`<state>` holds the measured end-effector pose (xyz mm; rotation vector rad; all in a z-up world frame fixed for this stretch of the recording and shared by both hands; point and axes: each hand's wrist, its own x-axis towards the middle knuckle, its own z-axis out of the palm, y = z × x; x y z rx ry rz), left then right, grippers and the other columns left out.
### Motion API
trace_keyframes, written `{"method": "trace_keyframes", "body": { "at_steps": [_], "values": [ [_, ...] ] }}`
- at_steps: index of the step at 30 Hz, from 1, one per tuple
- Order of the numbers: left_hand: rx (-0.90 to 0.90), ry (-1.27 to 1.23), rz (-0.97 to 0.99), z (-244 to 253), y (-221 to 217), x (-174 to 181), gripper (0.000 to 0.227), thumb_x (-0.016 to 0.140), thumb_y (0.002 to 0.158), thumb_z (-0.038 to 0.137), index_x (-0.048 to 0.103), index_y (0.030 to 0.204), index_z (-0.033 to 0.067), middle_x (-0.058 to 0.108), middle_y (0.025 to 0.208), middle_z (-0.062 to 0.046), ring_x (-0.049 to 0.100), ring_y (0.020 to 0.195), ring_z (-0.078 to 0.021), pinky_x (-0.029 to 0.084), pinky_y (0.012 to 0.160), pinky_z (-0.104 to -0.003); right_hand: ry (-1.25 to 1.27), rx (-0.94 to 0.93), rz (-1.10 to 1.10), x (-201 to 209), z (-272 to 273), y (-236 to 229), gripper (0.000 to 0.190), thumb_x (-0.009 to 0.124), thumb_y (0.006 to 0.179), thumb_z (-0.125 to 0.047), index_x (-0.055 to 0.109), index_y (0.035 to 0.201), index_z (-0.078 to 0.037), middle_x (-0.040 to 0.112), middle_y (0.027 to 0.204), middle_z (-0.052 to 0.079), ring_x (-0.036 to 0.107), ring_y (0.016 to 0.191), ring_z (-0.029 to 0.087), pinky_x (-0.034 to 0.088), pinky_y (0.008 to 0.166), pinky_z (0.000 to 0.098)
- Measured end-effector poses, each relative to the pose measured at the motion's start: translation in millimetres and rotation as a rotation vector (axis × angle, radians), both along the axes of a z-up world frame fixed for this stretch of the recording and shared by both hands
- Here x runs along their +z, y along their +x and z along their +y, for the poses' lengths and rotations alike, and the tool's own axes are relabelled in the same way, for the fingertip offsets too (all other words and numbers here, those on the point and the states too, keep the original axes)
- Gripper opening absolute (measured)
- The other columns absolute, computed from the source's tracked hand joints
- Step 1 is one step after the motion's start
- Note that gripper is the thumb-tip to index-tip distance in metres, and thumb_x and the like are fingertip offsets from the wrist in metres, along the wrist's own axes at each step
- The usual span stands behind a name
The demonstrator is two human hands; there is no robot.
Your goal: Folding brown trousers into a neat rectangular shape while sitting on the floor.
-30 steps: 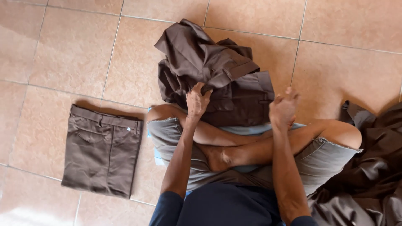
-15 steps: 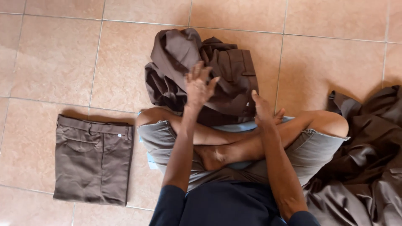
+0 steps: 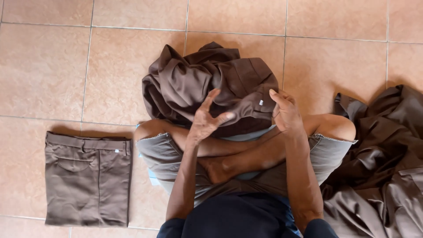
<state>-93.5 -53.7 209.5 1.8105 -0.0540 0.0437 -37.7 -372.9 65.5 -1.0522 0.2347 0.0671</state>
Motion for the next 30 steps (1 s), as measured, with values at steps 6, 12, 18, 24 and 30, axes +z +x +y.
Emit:
{"method": "trace_keyframes", "body": {
  "at_steps": [6, 12, 18, 24, 30],
  "values": [
    [-0.03, 0.282, -0.072, -30.8, 26.6, -25.1, 0.031, 0.08, 0.088, 0.028, 0.073, 0.118, 0.0199, 0.074, 0.097, -0.004, 0.073, 0.099, -0.0275, 0.06, 0.085, -0.037, -0.204, 0.161, -0.189, 166.5, 85.7, -11.6, 0.049, 0.055, 0.114, -0.033, 0.053, 0.069, -0.014, 0.053, 0.057, -0.002, 0.054, 0.065, 0.001, 0.048, 0.076, 0.0154],
    [-0.003, 0.194, -0.163, 1.1, 25.5, 40.1, 0.031, 0.082, 0.086, 0.018, 0.074, 0.116, 0.0132, 0.071, 0.075, -0.003, 0.062, 0.066, -0.0078, 0.055, 0.061, -0.028, -0.547, 0.363, -0.582, 220.9, 110.7, -33.8, 0.031, 0.077, 0.089, 0.001, 0.074, 0.12, 0.002, 0.075, 0.105, 0.015, 0.067, 0.113, 0.022, 0.056, 0.096, 0.0434],
    [-0.098, 0.201, -0.373, 2.8, 9.2, 102.6, 0.103, 0.097, 0.068, 0.038, 0.047, 0.154, 0.0125, 0.048, 0.155, -0.022, 0.045, 0.144, -0.0425, 0.028, 0.122, -0.057, -0.488, 0.302, -0.406, 163.9, 68.6, -39.5, 0.03, 0.071, 0.092, 0.003, 0.073, 0.122, 0.004, 0.076, 0.109, 0.019, 0.068, 0.112, 0.022, 0.058, 0.093, 0.0418],
    [-0.147, 0.076, -0.322, -9.8, -6.7, 78.7, 0.064, 0.086, 0.083, 0.025, 0.062, 0.142, 0.0137, 0.073, 0.109, -0.019, 0.07, 0.109, -0.0408, 0.055, 0.097, -0.05, -0.651, 0.468, -0.52, 153.2, 78.0, -61.1, 0.03, 0.058, 0.101, -0.001, 0.074, 0.126, -0.002, 0.073, 0.116, 0.016, 0.066, 0.115, 0.028, 0.052, 0.096, 0.0538],
    [-0.105, 0.03, -0.201, 0.3, -20.6, 84.3, 0.025, 0.077, 0.093, 0.021, 0.074, 0.115, 0.0115, 0.078, 0.089, -0.013, 0.076, 0.093, -0.0334, 0.063, 0.077, -0.038, -0.64, 0.253, -0.581, 180.8, 107.5, -64.6, 0.026, 0.067, 0.094, 0.009, 0.075, 0.117, 0.003, 0.075, 0.101, 0.015, 0.066, 0.103, 0.016, 0.058, 0.087, 0.0421]
  ]
}}
